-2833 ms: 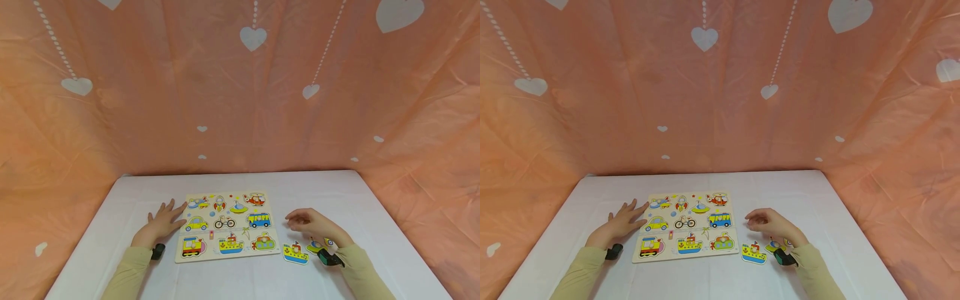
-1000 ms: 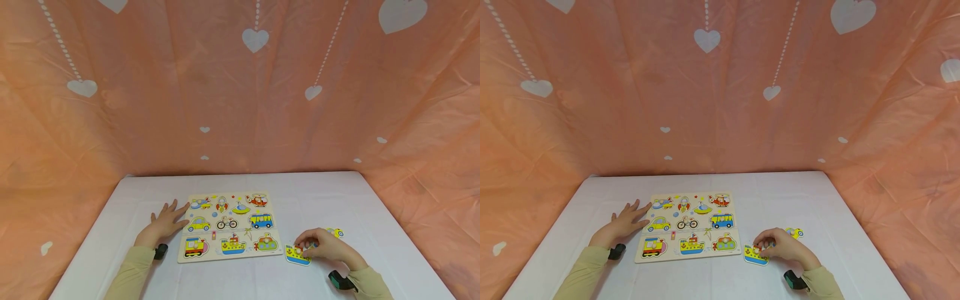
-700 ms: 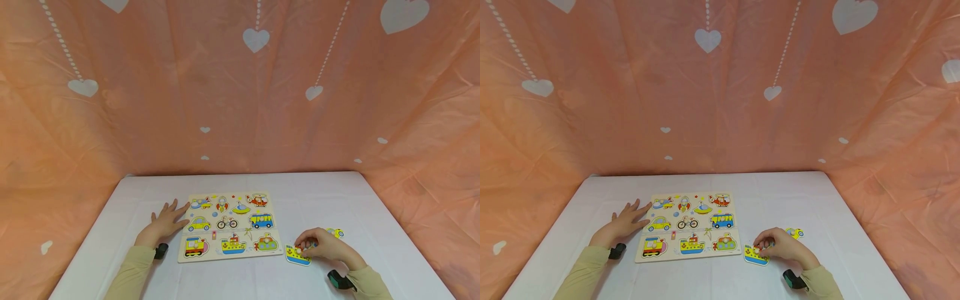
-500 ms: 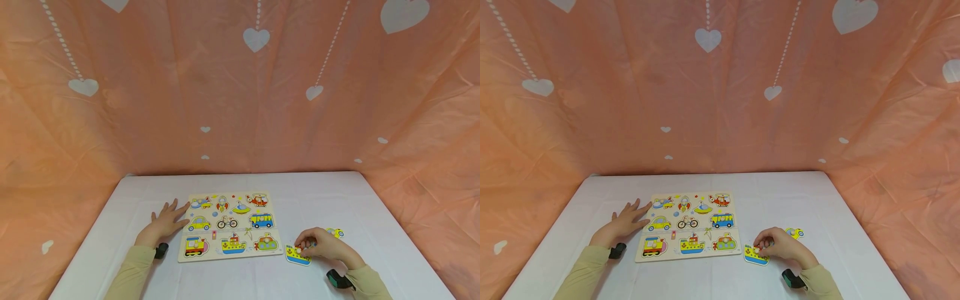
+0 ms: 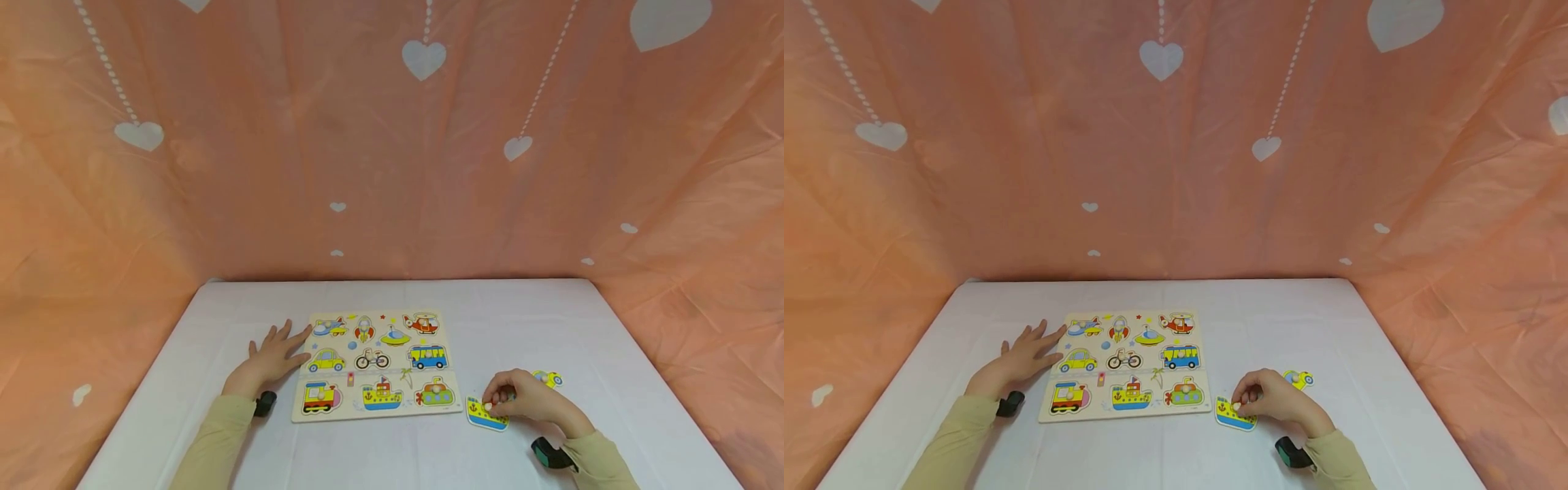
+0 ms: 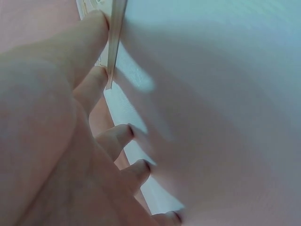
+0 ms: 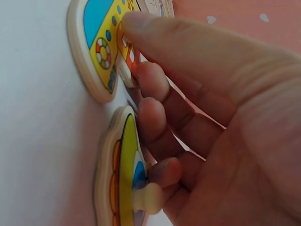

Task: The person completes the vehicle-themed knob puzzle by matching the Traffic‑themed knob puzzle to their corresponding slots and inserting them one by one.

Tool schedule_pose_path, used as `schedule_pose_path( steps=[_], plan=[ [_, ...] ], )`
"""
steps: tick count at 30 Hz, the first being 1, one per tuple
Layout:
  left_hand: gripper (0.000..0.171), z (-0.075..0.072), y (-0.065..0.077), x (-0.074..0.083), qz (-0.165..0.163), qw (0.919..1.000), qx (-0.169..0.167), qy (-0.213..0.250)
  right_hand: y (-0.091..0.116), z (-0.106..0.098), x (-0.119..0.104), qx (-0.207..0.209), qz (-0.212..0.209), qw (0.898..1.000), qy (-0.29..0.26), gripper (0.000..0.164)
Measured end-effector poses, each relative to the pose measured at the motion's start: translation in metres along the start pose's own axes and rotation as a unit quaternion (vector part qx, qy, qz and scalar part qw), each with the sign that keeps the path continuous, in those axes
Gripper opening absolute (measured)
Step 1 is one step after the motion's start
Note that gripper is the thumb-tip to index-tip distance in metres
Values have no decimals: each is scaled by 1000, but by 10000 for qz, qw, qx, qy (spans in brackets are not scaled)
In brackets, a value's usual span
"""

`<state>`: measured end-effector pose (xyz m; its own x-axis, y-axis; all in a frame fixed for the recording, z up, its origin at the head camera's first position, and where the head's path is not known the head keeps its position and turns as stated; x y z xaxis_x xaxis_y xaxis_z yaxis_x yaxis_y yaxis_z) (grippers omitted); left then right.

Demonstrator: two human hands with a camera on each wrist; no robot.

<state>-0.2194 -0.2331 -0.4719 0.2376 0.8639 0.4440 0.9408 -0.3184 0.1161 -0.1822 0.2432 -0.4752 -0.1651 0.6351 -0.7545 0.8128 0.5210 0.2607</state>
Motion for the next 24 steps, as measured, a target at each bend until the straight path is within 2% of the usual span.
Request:
schedule_pose_path(
  steps=[11,18,24],
  plan=[
    [66,1,-2,-2,-5,9999,-57,-88,0,-1,0,87,-222,9997,42,12],
    [68,1,-3,-2,-37,9999,-64,-129,0,-1,-3,76,-40,10000,16,10],
    [67,0,-2,2,-69,9999,-69,-87,-2,-3,-5,71,-109,9999,-58,9]
  ],
)
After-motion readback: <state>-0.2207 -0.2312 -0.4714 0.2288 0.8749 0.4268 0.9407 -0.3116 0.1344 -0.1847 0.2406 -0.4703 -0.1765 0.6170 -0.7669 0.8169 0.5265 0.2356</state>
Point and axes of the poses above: each hand's wrist, its own y-axis away from the middle knuckle, its own z-axis out of the palm, x = y × z, the point moved 1 cm from there along -y, towards the middle knuckle, and after that the axes turned 11 degrees about z, right-handed, at the moved point
